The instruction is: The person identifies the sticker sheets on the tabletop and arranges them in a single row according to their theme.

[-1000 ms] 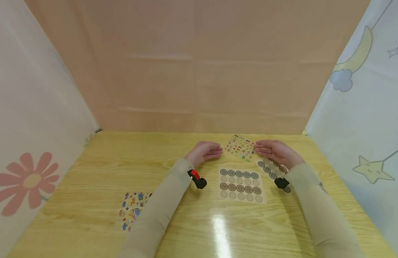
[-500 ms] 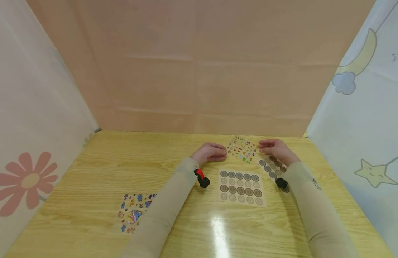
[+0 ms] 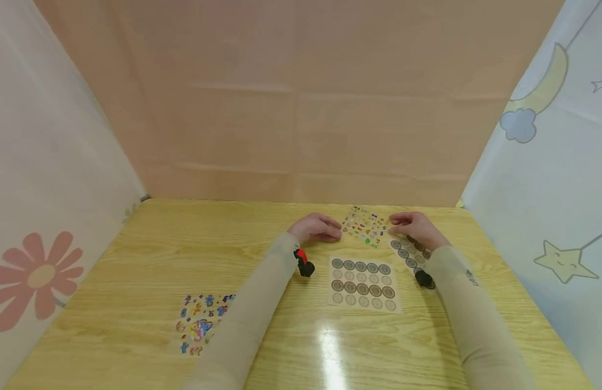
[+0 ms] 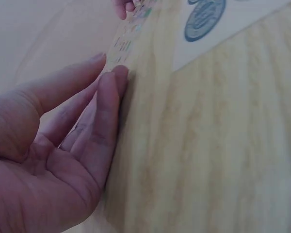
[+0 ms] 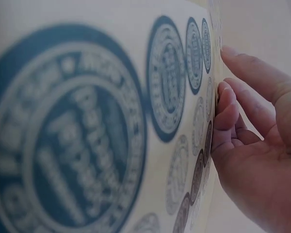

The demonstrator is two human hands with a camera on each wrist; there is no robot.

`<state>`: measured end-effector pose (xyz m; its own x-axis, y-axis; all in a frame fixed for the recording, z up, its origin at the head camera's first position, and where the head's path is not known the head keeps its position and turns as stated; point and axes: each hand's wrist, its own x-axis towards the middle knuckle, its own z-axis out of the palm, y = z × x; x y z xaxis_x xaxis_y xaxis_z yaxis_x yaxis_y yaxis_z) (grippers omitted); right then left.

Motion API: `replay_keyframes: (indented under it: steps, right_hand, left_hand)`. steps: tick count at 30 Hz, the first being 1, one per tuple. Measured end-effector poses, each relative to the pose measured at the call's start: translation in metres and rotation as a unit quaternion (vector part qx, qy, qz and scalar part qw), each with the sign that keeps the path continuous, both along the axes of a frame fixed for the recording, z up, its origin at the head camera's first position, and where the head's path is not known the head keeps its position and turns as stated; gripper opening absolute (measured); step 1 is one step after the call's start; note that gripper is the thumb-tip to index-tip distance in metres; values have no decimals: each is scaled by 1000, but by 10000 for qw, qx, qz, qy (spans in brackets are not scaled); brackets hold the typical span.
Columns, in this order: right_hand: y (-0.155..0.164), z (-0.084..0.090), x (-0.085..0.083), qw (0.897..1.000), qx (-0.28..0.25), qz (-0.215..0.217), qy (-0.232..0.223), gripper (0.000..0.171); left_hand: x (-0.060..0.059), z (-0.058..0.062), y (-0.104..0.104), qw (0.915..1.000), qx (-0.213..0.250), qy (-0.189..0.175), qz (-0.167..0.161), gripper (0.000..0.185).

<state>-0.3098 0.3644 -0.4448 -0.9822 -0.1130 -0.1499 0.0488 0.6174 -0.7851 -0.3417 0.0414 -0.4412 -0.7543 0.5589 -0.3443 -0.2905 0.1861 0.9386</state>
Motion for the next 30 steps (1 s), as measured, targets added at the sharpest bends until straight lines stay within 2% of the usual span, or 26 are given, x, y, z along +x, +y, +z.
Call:
replay_keyframes:
  steps: [3,7,10,22,30]
  right_hand:
    - [-3,-1,-1,9999,115,13,28,54]
    - [-7,3,1,9997,226,38,70,52]
    - [-9,5,2,9996,259,67,91,51]
    - [-14,4,0,9996,226,137,134,52]
    - [-12,3,-4,9999,139,56,-27,49]
  left_hand:
    - [-3,1,-2,9978,-335,574,-78,38]
    - [-8,-1,-4,9876,-620,1445,-33,35]
    - [-12,-5,-5,9835,-615,1704,-23,35]
    - [-15,-15,-2,9654,-1017,2395,185,30]
    - [-14,-13,-1,9640,-1151,2381,263,28]
